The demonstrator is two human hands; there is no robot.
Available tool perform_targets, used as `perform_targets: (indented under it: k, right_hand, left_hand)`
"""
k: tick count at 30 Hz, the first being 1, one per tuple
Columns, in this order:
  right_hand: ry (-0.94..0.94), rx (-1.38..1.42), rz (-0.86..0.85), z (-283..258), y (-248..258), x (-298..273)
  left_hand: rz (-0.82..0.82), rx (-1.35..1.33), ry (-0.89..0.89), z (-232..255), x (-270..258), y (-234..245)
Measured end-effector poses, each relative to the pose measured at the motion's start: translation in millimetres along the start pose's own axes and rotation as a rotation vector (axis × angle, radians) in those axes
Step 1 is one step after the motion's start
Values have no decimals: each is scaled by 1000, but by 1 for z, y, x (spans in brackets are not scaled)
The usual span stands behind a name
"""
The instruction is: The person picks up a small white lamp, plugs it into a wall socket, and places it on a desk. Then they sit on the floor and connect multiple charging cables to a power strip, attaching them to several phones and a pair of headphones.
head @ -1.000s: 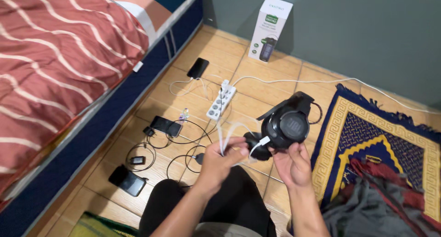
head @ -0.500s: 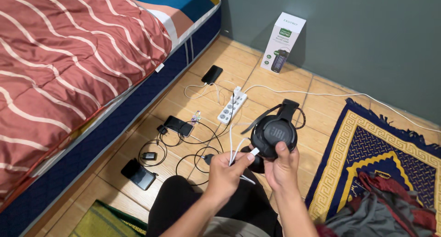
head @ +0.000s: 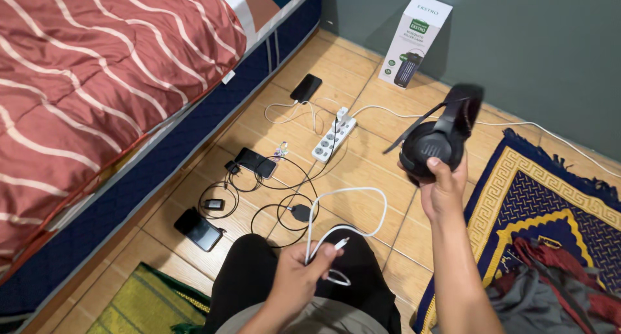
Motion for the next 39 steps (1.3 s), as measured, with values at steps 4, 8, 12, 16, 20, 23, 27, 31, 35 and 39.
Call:
perform_targets:
  k: [4, 8, 12, 16, 20, 23, 27, 31, 35, 39]
  right_hand:
    - [-208, 105, 79, 38, 50, -1]
    - [-375, 108, 205, 87, 117, -28]
    - [-411, 139, 274, 121, 171, -55]
    - [-453, -102, 375, 143, 219, -68]
    - [-497, -281, 407, 173, 262, -69]
    - [-521, -377, 448, 202, 283, -76]
    - [-466, -474, 395, 244, 277, -76]
    - [-607, -625, 413, 303, 252, -81]
    - [-475, -1115, 215, 331, 220, -64]
    - [-623, -1259, 140, 347, 206, -69]
  left_hand:
    - [-6, 22, 41, -5, -4, 15]
    - [18, 68, 45, -15, 1, 24]
    - [-29, -20, 113, -25, 13, 24]
    - [-11, 71, 157, -23, 27, 29]
    - [3, 69, 180, -30, 46, 31]
    - [17, 68, 199, -40, 56, 38]
    - [10, 120, 239, -53, 66, 45]
    - [81, 155, 309, -68, 75, 59]
    - [131, 146, 341, -79, 85, 71]
    - [75, 72, 253, -68, 93, 64]
Point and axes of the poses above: each hand's wrist, its own x-axis towards the middle knuckle, its own y-axis out of the back of the hand, z = x × y, the point moved 8 cm from there along x, towards the middle knuckle, and after that the axes turned 13 degrees about y, right-handed, at the moved point
